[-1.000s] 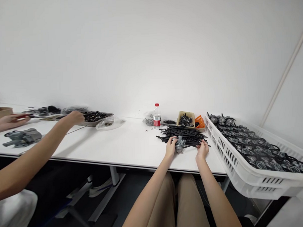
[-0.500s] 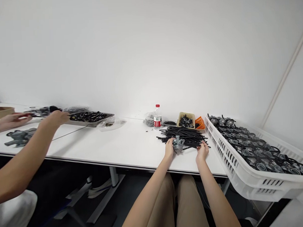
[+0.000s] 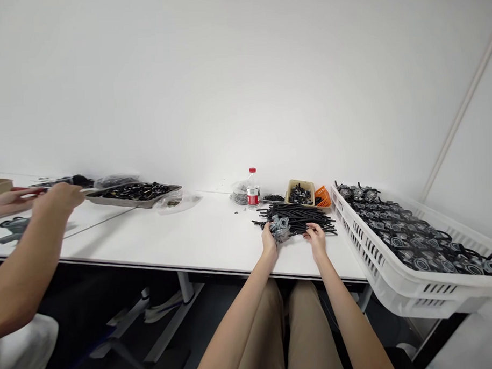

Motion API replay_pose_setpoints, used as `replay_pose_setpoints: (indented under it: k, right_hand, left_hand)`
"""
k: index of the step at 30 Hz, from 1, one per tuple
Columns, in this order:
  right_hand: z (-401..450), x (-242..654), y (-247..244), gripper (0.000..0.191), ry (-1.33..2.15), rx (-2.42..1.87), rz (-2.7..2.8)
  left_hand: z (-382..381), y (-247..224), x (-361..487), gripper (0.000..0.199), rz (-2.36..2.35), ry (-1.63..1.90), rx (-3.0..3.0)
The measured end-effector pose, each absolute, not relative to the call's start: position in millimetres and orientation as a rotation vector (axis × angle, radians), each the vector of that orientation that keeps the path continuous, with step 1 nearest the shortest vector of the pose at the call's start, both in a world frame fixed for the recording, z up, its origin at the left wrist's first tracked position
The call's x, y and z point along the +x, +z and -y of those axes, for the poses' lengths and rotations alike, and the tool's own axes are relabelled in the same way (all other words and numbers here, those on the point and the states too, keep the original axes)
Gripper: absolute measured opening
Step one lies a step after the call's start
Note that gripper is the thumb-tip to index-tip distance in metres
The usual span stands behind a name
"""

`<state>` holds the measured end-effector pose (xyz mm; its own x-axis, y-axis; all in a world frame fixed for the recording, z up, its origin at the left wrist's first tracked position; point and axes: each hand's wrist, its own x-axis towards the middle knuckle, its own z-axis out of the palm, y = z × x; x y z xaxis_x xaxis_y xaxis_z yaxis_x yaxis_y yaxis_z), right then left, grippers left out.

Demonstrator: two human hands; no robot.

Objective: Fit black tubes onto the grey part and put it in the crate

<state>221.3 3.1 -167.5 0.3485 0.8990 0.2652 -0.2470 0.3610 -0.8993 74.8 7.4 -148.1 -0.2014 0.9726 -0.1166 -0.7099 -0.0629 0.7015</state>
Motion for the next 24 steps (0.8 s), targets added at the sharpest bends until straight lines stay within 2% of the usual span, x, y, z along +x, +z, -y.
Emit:
replay_pose_setpoints:
  k: [6, 24]
  right_hand:
    - [7.3, 210.1, -160.8, 0.036, 1.085, -0.882, 1.178]
    - [7.2, 212.3, -160.8, 0.030, 0.994, -0.913, 1.301]
  left_hand:
    - [-6.8, -145.9, 75.0, 0.029, -0.755, 1.644, 0.423]
    - [-6.1, -145.8, 71.2, 0.030, -0.789, 1.655, 0.380]
